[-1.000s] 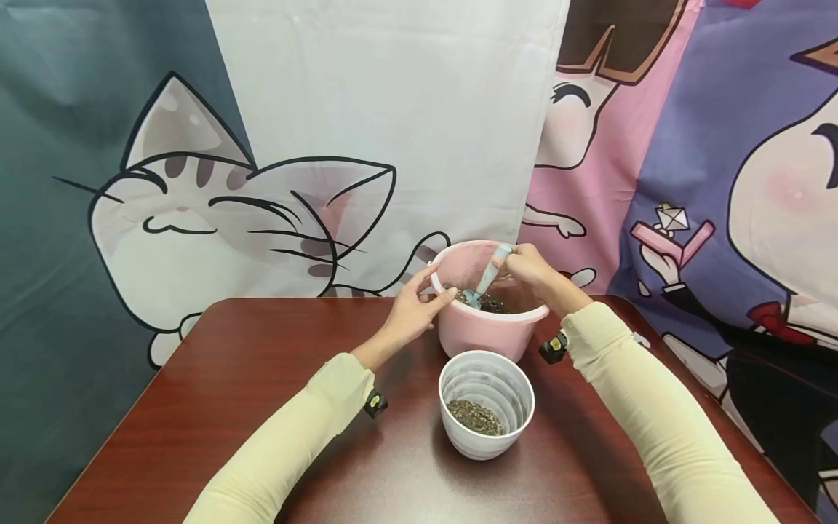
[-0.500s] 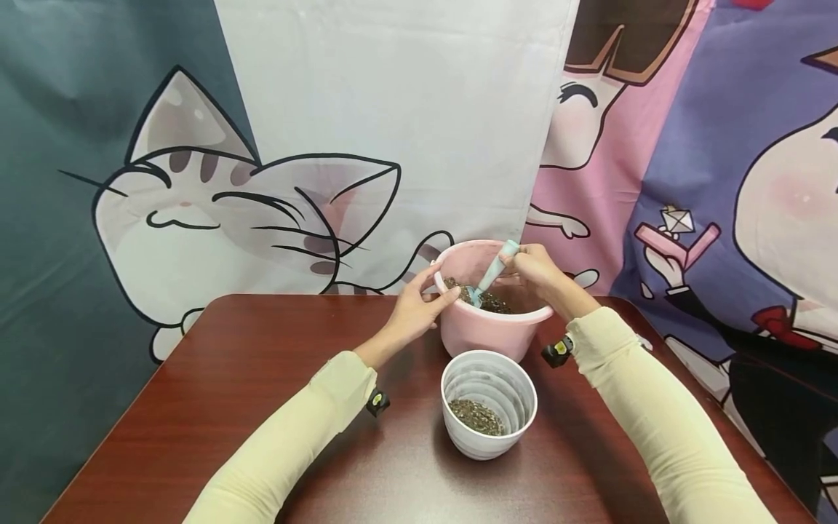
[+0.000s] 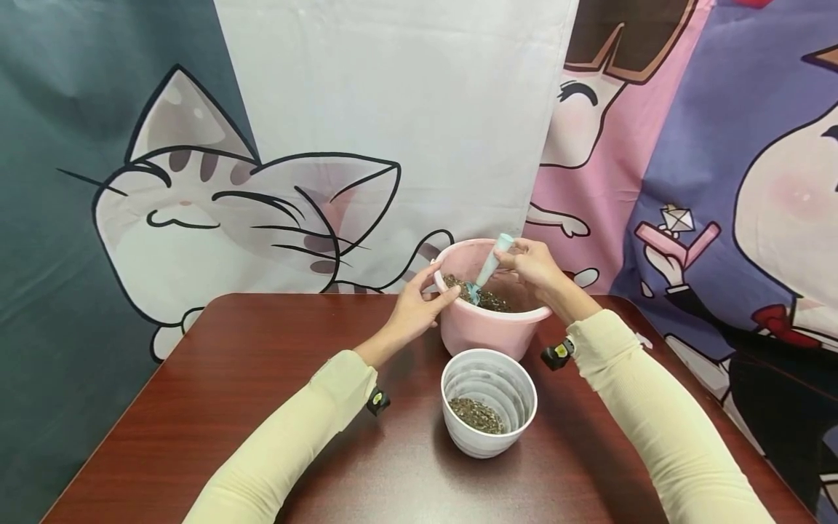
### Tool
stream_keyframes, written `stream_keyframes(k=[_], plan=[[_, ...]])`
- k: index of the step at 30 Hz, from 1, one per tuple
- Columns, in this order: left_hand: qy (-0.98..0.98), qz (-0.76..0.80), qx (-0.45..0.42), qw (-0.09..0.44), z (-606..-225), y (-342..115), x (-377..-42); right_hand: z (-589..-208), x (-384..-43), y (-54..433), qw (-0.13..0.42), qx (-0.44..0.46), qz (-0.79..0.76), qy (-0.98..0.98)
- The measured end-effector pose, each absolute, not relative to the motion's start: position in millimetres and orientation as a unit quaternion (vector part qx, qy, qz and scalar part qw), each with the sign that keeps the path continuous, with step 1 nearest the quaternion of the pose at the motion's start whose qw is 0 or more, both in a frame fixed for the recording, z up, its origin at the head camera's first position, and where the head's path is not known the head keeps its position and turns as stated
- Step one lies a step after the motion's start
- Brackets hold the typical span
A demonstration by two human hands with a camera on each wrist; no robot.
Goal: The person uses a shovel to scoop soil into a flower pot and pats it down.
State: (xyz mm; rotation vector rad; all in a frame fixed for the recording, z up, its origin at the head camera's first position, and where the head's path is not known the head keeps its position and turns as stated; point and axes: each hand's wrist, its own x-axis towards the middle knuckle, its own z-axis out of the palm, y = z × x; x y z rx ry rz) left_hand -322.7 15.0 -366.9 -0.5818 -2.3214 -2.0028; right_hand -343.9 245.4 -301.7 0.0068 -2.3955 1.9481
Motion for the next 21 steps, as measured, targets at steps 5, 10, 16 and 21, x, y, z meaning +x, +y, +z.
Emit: stream_keyframes(k=[5, 10, 16, 21], plan=[[-0.743, -0.643, -0.187, 0.010, -366.8, 15.5, -322.6, -301.8, -343.7, 246.0, 0.031, 0.011, 0.629, -0.777], [-0.743, -0.643, -0.187, 0.006, -367.4, 15.7, -322.6, -302.1, -344.7, 245.8, 0.039, 0.014, 0.638, -0.769], [-0.742, -0.644, -0.187, 0.005, -367.1, 15.5, -323.0, -301.5, -344.7, 245.4, 0.038, 0.020, 0.659, -0.751], [-0.745, -0.641, -0.186, 0.006, -367.1, 14.8, -323.5, -300.5, -343.6, 245.1, 0.037, 0.015, 0.685, -0.728]])
